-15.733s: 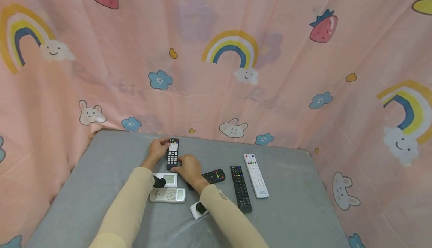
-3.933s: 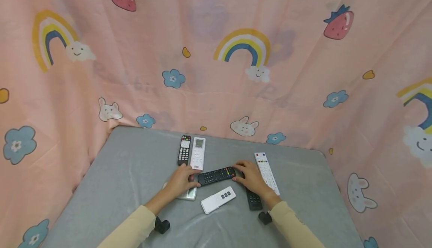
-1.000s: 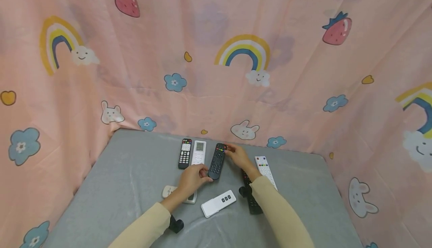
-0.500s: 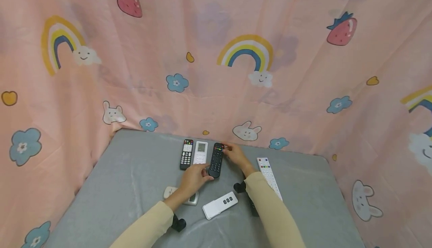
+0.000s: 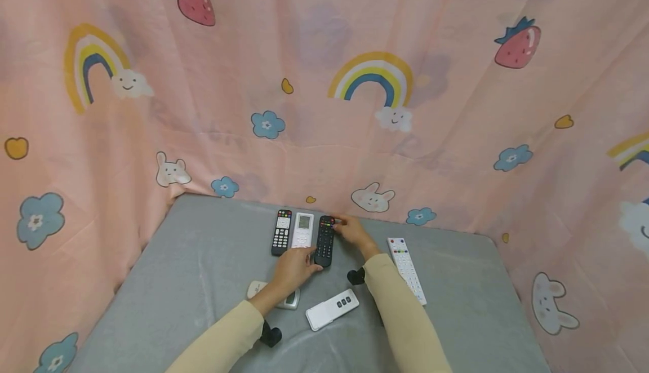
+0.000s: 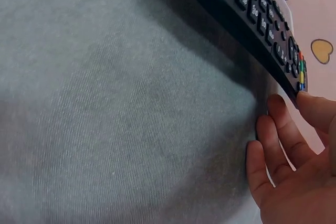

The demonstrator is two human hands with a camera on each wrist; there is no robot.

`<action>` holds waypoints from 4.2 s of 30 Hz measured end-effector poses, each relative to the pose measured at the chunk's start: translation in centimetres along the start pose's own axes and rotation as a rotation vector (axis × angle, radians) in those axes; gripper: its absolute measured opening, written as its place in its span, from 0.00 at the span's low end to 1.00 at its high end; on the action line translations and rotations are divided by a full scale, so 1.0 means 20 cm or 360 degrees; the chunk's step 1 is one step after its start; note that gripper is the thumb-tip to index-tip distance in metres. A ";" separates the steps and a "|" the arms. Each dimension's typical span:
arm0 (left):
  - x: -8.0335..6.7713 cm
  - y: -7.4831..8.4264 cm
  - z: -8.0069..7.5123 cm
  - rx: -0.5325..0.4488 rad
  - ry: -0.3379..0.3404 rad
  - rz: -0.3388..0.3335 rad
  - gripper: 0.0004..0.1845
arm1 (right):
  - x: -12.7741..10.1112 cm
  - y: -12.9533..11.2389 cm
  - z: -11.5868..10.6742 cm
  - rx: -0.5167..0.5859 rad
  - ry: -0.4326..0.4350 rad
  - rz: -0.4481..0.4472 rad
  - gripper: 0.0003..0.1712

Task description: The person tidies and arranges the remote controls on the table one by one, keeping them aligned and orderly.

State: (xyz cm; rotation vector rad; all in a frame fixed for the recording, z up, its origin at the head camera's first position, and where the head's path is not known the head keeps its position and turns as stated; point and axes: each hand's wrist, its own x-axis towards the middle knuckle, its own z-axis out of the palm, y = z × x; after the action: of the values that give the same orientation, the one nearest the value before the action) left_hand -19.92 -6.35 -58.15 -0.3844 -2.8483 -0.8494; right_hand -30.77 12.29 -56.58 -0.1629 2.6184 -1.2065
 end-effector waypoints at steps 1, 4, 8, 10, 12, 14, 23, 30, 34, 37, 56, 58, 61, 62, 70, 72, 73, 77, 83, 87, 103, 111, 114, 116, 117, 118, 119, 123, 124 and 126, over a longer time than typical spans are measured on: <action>0.00 0.00 0.00 0.0007 -0.0004 0.0003 0.29 | 0.00 0.00 0.00 -0.0017 -0.0004 0.0002 0.25; 0.00 0.00 0.01 0.0027 -0.0010 0.0006 0.30 | 0.01 -0.01 0.01 -0.0033 -0.0016 0.0018 0.25; 0.00 0.00 0.02 0.0061 -0.0001 -0.0003 0.30 | 0.01 -0.01 0.02 -0.0020 -0.0029 0.0052 0.25; 0.00 0.01 0.02 0.0079 0.0011 0.0014 0.29 | 0.01 -0.02 0.03 -0.0022 -0.0032 0.0074 0.26; 0.01 0.01 0.02 0.0109 0.0016 0.0031 0.28 | 0.02 -0.02 0.03 -0.0031 -0.0035 0.0108 0.26; 0.01 0.01 0.02 0.0154 0.0017 0.0059 0.28 | 0.02 -0.02 0.03 -0.0040 -0.0039 0.0127 0.25; 0.02 0.01 0.04 0.0268 0.0006 0.0067 0.28 | 0.03 -0.01 0.05 -0.0057 -0.0050 0.0130 0.26; 0.02 0.00 0.05 0.0245 0.0032 0.0062 0.27 | 0.02 -0.02 0.06 -0.0118 -0.0028 0.0070 0.25; 0.02 0.00 0.05 0.0246 0.0043 0.0065 0.27 | 0.02 -0.02 0.06 -0.0130 -0.0009 0.0060 0.25; 0.01 0.00 0.05 0.0247 0.0039 0.0066 0.27 | 0.02 -0.01 0.07 -0.0152 0.0003 0.0066 0.25; 0.00 0.02 -0.04 0.0102 0.0046 0.0141 0.25 | -0.06 0.00 0.03 -0.0112 0.0089 -0.0005 0.27; -0.01 0.02 -0.07 0.0083 0.0050 0.0160 0.24 | -0.08 0.01 0.01 -0.0121 0.0140 -0.0074 0.26; -0.03 0.02 -0.10 0.0006 -0.0025 0.0199 0.22 | -0.13 0.02 0.00 -0.0092 0.0188 -0.0172 0.25; -0.04 0.01 -0.11 -0.0034 -0.0063 0.0220 0.21 | -0.14 0.02 -0.01 -0.0077 0.0195 -0.0208 0.25; -0.16 0.00 -0.14 -0.0232 -0.0237 0.0380 0.17 | -0.36 0.04 -0.04 -0.0090 0.0140 -0.0370 0.25; -0.20 0.00 -0.14 -0.0236 -0.0237 0.0420 0.18 | -0.43 0.05 -0.05 -0.0140 0.0127 -0.0371 0.25; -0.22 0.00 -0.15 -0.0222 -0.0229 0.0440 0.18 | -0.47 0.06 -0.05 -0.0171 0.0124 -0.0372 0.25; -0.28 0.00 -0.16 -0.0139 -0.0161 0.0566 0.20 | -0.61 0.09 -0.06 -0.0285 0.0138 -0.0368 0.26; -0.36 -0.01 -0.13 -0.0032 -0.0142 0.0716 0.23 | -0.78 0.18 -0.05 -0.0422 0.0134 -0.0437 0.28; -0.41 -0.01 -0.12 -0.0037 -0.0213 0.0682 0.24 | -0.84 0.22 -0.04 -0.0482 0.0112 -0.0466 0.30; -0.46 -0.05 -0.06 -0.0003 -0.0209 0.0654 0.29 | -0.90 0.28 0.01 -0.0808 0.0022 -0.0534 0.30; -0.47 -0.05 -0.04 0.0022 -0.0139 0.0634 0.30 | -0.90 0.25 0.01 -0.0869 0.0034 -0.0563 0.28; -0.48 -0.04 -0.04 0.0038 -0.0105 0.0621 0.30 | -0.90 0.25 0.01 -0.0907 0.0036 -0.0570 0.28; -0.48 -0.04 -0.03 0.0046 -0.0095 0.0605 0.30 | -0.90 0.25 0.01 -0.0924 0.0039 -0.0569 0.28; -0.49 -0.03 -0.03 0.0052 -0.0094 0.0595 0.30 | -0.90 0.25 0.01 -0.0926 0.0040 -0.0570 0.28; -0.49 -0.03 -0.03 0.0059 -0.0094 0.0585 0.29 | -0.90 0.25 0.01 -0.0924 0.0041 -0.0571 0.28; -0.49 -0.03 -0.03 0.0067 -0.0094 0.0577 0.29 | -0.90 0.25 0.01 -0.0922 0.0041 -0.0573 0.28; -0.49 -0.03 -0.02 0.0094 -0.0094 0.0558 0.29 | -0.90 0.24 0.02 -0.0909 0.0040 -0.0588 0.28; -0.49 -0.03 -0.01 0.0098 -0.0091 0.0561 0.29 | -0.90 0.24 0.02 -0.0904 0.0039 -0.0588 0.28; -0.49 -0.03 -0.01 0.0102 -0.0084 0.0567 0.28 | -0.89 0.24 0.02 -0.0898 0.0029 -0.0579 0.28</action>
State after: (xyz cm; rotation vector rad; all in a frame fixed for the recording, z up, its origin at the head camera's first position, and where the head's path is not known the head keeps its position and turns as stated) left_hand -10.66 -8.95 -60.35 -0.8835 -2.7197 -0.6849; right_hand -13.49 18.88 -57.27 -0.7581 2.9593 -0.5125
